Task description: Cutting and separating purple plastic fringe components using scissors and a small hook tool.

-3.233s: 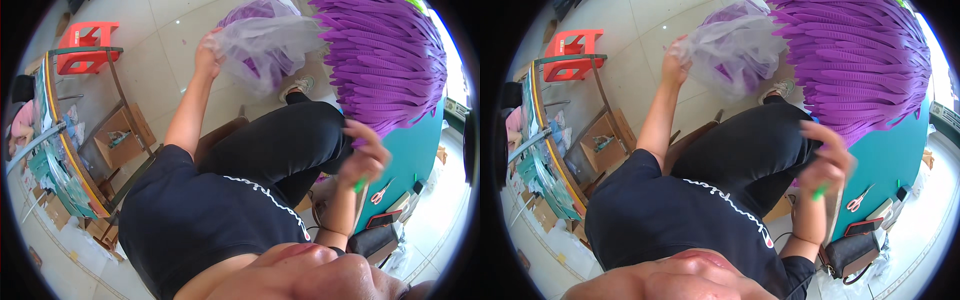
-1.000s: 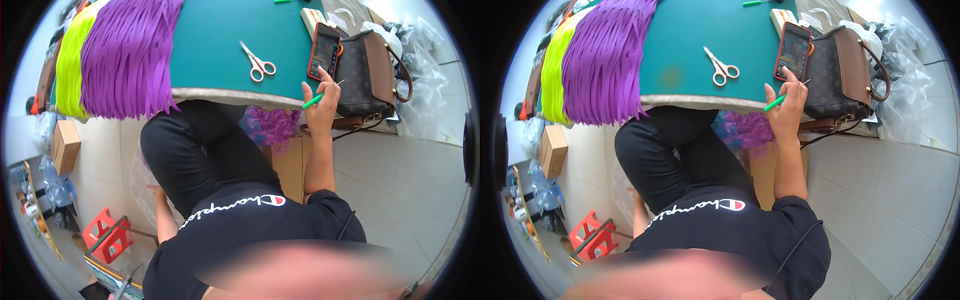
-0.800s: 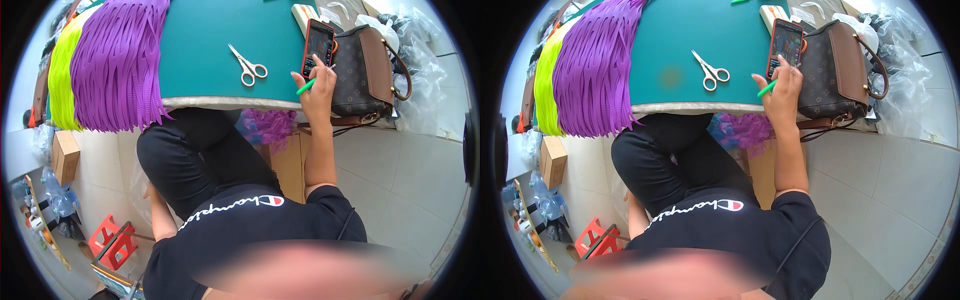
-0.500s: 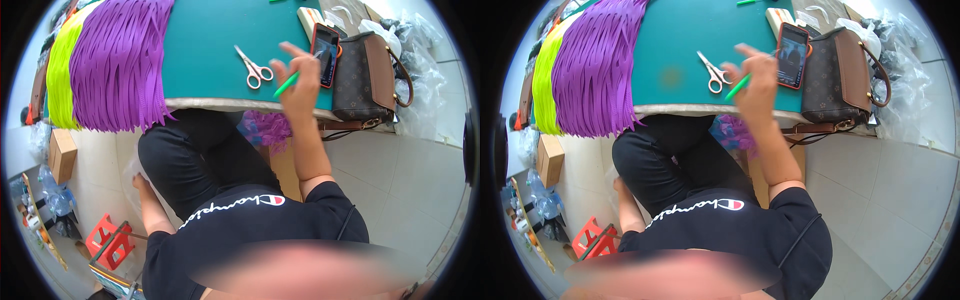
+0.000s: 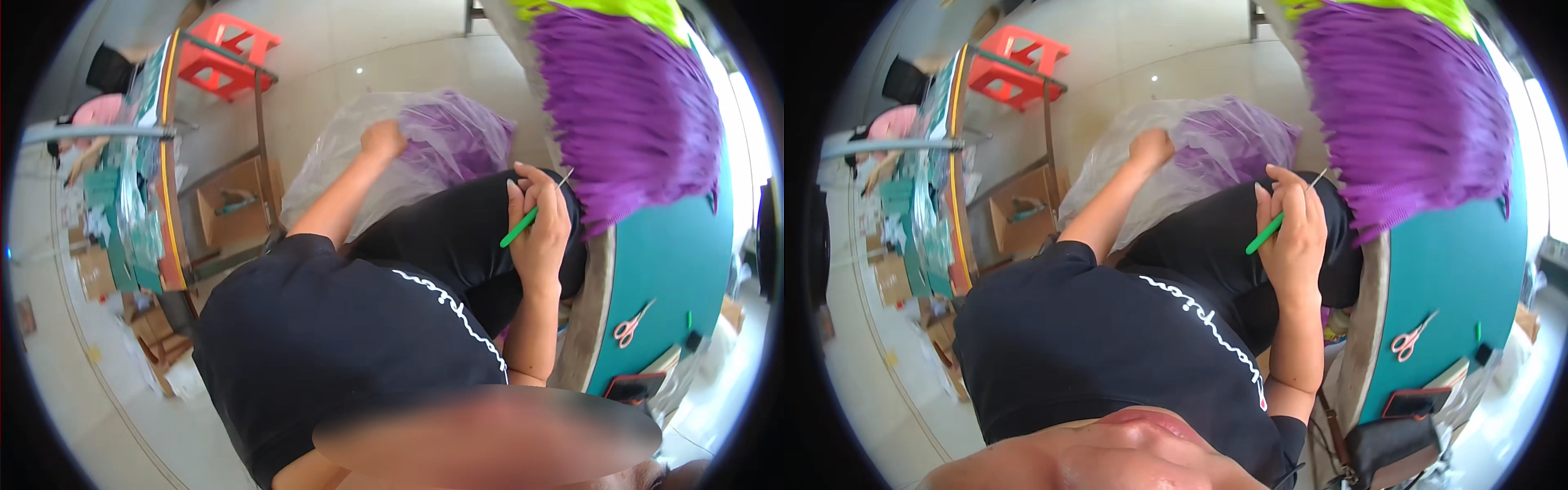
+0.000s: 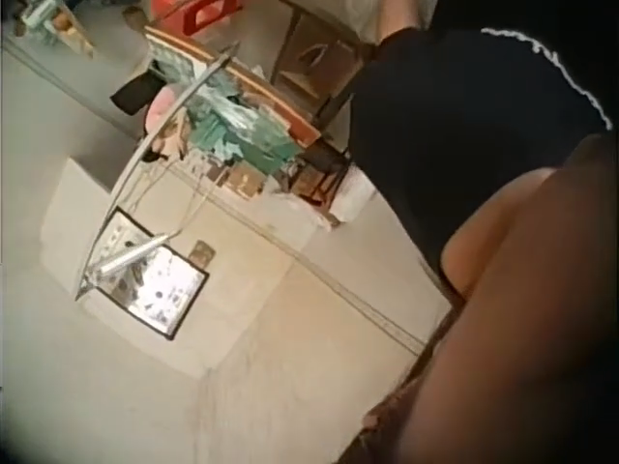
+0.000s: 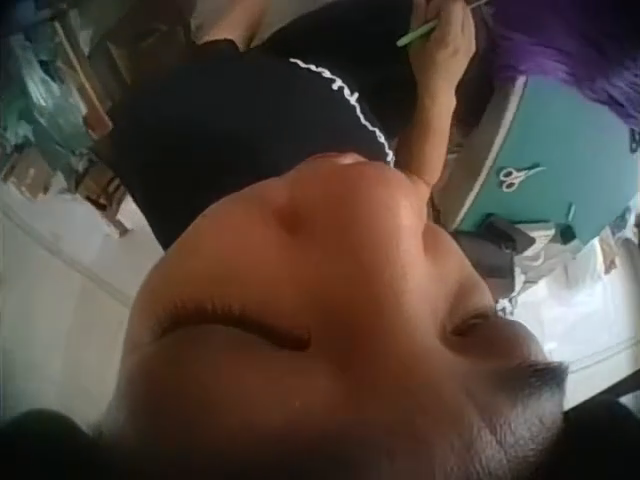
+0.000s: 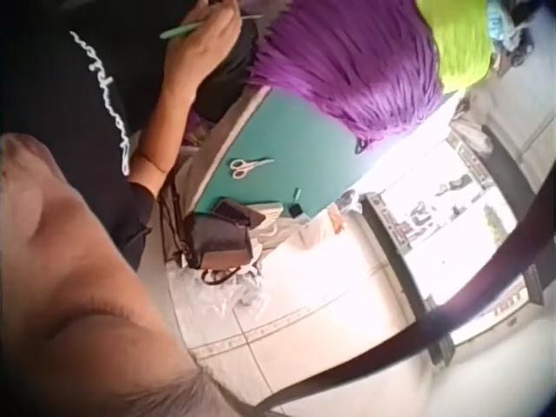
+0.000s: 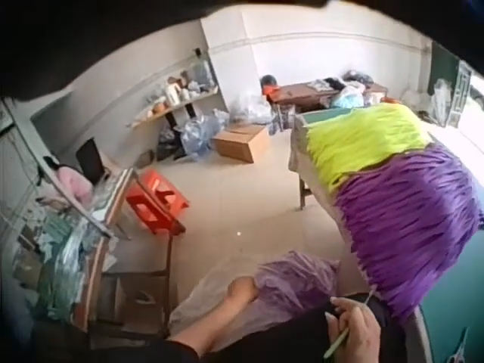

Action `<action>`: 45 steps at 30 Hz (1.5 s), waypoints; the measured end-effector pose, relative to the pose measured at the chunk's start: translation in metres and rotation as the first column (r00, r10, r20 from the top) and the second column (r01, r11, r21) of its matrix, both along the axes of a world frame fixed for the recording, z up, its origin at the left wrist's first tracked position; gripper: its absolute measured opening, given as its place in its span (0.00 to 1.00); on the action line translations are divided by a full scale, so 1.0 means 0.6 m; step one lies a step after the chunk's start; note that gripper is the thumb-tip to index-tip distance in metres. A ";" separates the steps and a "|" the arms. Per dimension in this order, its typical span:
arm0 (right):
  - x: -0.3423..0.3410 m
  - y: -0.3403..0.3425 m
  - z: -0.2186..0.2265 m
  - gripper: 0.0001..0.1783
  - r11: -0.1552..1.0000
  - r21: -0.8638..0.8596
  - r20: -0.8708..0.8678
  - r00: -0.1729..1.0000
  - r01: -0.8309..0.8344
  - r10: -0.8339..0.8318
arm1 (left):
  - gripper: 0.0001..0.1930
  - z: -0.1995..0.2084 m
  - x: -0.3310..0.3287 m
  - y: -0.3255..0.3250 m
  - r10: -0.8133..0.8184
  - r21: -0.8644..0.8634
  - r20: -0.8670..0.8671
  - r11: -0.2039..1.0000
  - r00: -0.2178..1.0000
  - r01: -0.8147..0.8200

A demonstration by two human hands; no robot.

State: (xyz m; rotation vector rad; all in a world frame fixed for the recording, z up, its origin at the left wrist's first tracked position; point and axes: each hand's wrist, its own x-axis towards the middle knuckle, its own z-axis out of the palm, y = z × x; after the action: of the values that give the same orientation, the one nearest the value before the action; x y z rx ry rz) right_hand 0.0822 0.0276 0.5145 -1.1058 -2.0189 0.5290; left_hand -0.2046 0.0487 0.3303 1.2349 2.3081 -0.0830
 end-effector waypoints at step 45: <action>-0.287 0.239 -0.232 0.13 0.821 -0.427 0.013 0.911 0.378 -0.412 | 0.12 0.184 -0.140 0.256 -0.121 0.183 0.918 0.974 0.378 -0.132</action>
State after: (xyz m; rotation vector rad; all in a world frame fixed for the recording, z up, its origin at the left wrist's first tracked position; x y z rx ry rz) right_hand -0.0900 0.1709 0.3755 -1.6900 -1.5703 0.7960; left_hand -0.2887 0.2024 0.4406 0.9550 1.2818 0.7459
